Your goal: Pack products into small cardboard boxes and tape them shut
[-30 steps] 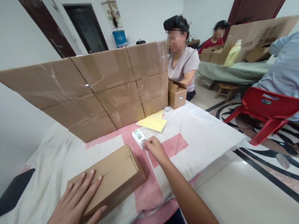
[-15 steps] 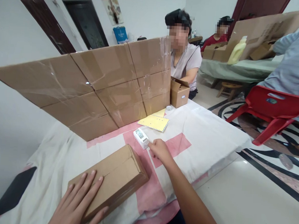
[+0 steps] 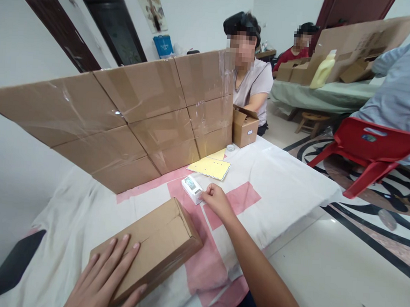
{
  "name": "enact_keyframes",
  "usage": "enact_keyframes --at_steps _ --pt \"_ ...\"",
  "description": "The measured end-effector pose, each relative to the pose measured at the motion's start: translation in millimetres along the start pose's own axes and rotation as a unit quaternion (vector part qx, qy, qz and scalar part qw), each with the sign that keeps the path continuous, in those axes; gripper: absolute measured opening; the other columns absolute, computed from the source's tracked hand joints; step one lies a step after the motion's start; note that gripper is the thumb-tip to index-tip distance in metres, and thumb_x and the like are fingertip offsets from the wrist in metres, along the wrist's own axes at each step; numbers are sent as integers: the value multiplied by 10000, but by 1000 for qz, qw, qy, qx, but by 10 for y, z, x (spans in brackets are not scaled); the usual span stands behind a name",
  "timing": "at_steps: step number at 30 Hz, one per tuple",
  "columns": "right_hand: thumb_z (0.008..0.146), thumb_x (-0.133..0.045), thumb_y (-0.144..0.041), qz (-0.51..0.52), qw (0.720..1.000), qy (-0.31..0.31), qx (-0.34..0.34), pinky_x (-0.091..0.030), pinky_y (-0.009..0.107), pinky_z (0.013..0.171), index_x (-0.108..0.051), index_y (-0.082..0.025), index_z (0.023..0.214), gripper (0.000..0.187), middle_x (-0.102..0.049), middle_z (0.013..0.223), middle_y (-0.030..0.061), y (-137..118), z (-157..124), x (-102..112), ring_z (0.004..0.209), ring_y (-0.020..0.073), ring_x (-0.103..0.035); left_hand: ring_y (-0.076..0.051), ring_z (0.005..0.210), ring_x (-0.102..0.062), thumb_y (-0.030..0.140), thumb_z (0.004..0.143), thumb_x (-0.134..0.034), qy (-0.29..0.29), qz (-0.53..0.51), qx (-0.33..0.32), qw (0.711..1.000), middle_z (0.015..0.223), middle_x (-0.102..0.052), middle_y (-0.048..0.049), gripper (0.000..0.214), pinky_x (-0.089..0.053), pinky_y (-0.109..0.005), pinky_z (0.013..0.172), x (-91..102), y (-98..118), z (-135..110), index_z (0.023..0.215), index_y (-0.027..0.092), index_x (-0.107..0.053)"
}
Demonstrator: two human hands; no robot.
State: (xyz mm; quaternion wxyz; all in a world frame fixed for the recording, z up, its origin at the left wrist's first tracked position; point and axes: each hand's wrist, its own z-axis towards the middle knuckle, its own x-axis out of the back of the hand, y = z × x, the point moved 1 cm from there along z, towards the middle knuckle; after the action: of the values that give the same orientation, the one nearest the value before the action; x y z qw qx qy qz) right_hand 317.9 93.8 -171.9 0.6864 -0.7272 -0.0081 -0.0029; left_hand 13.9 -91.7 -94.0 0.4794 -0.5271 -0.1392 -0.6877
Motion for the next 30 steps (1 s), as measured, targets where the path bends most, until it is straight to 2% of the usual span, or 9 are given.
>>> enact_keyframes --at_steps 4,13,18,22,27,30 --pt "712 -630 -340 16 999 -23 16 -362 225 527 -381 -249 756 269 -601 676 -28 1 -1 -22 634 156 -587 -311 1609 -175 454 899 -643 0 -4 5 1000 1694 -327 -135 873 -108 -438 1302 -4 7 -1 1637 147 -292" --pt "756 -587 -277 4 998 -35 59 -398 257 614 -354 -252 765 235 -549 715 -47 122 35 -58 667 147 -514 -285 1623 -132 431 907 -637 2 -25 17 1000 1719 -270 -108 864 -78 -420 1311 23 18 0 1646 176 -270" --pt "744 -569 -263 6 997 -40 66 -407 274 651 -340 -255 768 230 -544 703 -51 140 44 -50 687 159 -532 -277 1615 -166 444 919 -625 -2 -25 31 999 1685 -356 -107 834 -94 -408 1307 23 40 13 1638 183 -291" --pt "709 -579 -248 10 997 -40 63 -386 264 626 -349 -252 754 234 -531 659 -60 133 43 -28 660 157 -530 -299 1550 -335 496 924 -610 9 -7 32 999 1633 -453 -100 809 -165 -406 1284 -5 21 -10 1624 204 -329" --pt "721 -590 -261 31 996 -34 79 -417 274 600 -352 -258 763 242 -534 638 -63 -1 -47 -23 610 158 -541 -315 1369 -567 528 911 -604 31 22 17 999 1541 -571 -94 848 -392 -416 1127 -82 -36 -36 1643 244 -282" --pt "770 -591 -287 46 992 -17 115 -434 284 620 -335 -259 769 257 -569 708 -38 -198 -248 -44 668 166 -571 -325 1324 -606 494 937 -557 34 37 29 998 1485 -624 -95 868 -368 -477 1144 -91 -35 -32 1668 228 -174"
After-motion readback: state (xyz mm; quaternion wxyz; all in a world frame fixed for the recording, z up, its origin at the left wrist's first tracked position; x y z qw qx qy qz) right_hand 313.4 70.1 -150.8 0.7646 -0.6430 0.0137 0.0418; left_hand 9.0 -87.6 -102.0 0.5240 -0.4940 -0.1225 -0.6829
